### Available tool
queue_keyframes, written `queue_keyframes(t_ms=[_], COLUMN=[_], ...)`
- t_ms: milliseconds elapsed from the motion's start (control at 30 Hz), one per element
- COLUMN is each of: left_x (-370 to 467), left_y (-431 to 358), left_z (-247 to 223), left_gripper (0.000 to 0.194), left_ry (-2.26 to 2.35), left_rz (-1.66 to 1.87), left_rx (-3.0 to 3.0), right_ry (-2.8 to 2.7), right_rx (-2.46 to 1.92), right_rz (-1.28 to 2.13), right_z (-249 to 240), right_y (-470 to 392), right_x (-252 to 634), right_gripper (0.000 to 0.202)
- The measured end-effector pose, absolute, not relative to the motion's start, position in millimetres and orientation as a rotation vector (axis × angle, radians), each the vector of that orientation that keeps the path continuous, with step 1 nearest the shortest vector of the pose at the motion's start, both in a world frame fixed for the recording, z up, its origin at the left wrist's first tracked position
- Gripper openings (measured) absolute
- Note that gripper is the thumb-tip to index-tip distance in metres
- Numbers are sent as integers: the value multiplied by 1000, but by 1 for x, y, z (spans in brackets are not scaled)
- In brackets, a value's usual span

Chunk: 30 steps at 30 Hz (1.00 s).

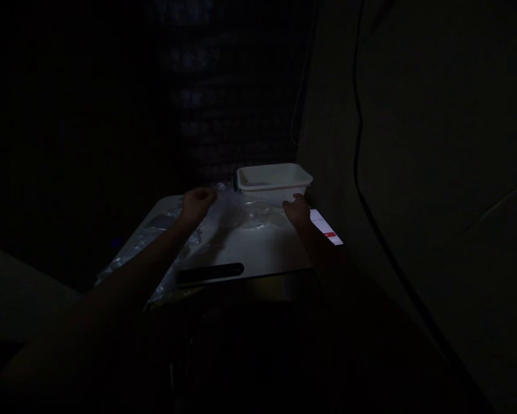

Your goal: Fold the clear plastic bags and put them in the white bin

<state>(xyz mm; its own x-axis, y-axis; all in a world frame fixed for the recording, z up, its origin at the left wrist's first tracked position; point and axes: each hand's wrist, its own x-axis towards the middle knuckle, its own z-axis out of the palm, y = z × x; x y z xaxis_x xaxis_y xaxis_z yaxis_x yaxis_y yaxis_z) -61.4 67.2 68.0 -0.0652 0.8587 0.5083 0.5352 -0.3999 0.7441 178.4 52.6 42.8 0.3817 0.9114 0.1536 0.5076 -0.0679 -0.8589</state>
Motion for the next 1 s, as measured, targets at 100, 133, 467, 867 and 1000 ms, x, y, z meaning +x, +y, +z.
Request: queue_keyframes(t_ms=[100, 133, 467, 867, 1000], left_x=[-53, -50, -32, -36, -32], left_y=[59, 56, 39, 51, 49], left_z=[72, 74, 76, 74, 74], left_gripper=[17, 17, 24, 19, 21], left_ry=[1554, 1553, 1434, 1506, 1392], left_rz=[1382, 1346, 1147, 1173, 1228], left_rx=[2181, 2262, 2574, 2146, 2168], right_ry=[-1624, -1764, -1941, -1755, -1842], right_rx=[-1691, -1627, -1279, -1268, -1375], right_rz=[66, -35, 58, 94, 67], right_z=[52, 56, 70, 69, 63], right_y=[43, 39, 32, 34, 36], right_x=[167, 159, 117, 129, 134], right_gripper=[61, 63, 17, 21, 16])
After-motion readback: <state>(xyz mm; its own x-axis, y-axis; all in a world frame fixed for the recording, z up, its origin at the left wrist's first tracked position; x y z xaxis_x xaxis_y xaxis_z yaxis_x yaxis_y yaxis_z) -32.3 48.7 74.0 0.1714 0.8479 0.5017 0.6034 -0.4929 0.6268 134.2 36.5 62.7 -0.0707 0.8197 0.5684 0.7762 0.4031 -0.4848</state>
